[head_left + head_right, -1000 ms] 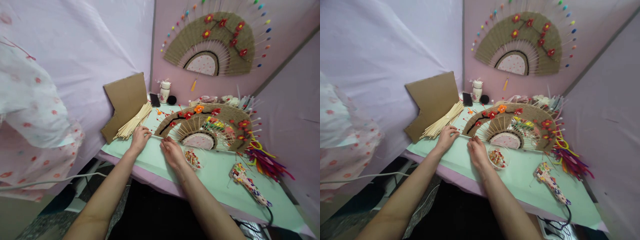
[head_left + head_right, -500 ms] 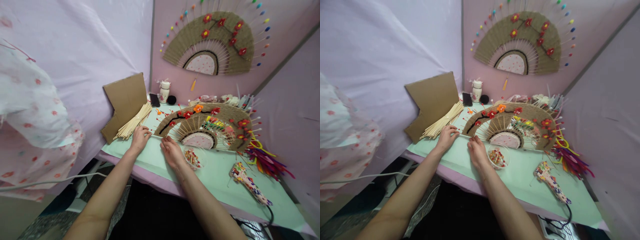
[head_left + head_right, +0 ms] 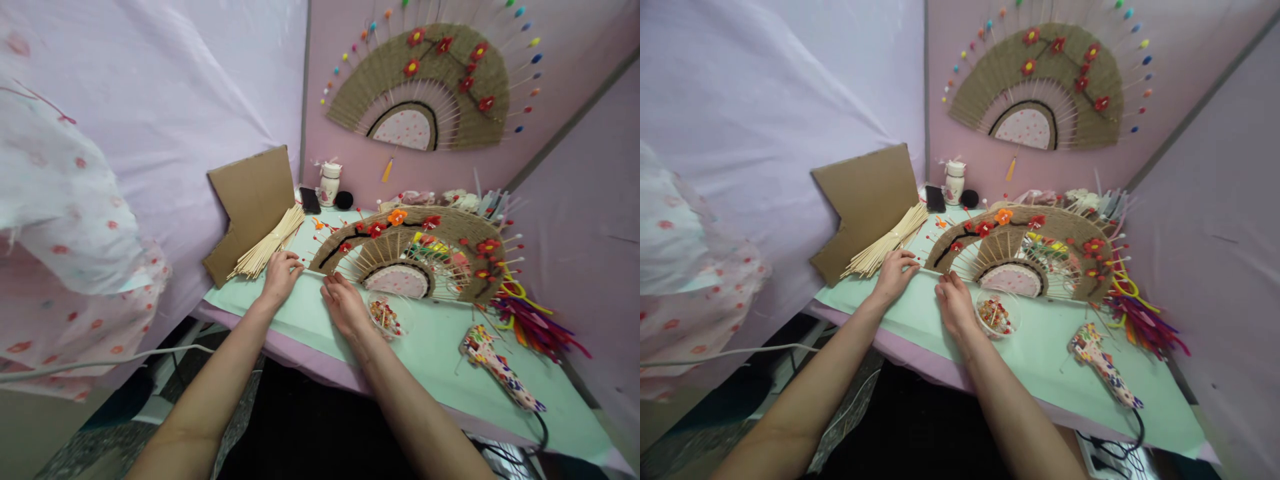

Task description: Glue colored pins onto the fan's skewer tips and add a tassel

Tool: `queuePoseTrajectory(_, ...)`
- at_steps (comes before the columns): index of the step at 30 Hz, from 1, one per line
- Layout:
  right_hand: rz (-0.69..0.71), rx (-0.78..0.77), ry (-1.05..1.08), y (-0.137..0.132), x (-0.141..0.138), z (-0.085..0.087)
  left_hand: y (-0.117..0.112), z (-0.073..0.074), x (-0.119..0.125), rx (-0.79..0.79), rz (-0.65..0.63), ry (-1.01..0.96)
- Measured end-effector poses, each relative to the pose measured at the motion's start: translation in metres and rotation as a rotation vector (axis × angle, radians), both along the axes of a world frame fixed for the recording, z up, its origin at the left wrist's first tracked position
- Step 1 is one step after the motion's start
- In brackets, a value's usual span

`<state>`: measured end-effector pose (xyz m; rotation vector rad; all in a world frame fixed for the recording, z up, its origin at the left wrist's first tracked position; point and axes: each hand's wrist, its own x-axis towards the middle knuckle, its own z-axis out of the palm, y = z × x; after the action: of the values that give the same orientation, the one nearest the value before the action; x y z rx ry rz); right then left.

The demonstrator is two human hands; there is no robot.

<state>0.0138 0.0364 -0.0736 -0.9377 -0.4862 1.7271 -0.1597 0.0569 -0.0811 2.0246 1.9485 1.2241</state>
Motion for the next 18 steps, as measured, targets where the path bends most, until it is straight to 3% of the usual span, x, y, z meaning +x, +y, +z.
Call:
queuePoseTrajectory(13, 0.009, 0.035, -0.009, 0.0017, 0.0013, -0.0047, -0.0015, 0.0013, 0.0005, 0.017, 0.064, -0.097)
queuePoseTrajectory(16, 0.007, 0.036, -0.008, 0.0018, 0.0017, -0.0054, 0.0005, 0.0029, 0.0002, 0.004, 0.084, -0.207)
queuePoseTrajectory(18, 0.005, 0.027, -0.004, 0.0013, 0.0016, -0.0047, 0.0033, 0.0029, 0.0003, -0.026, 0.031, -0.324)
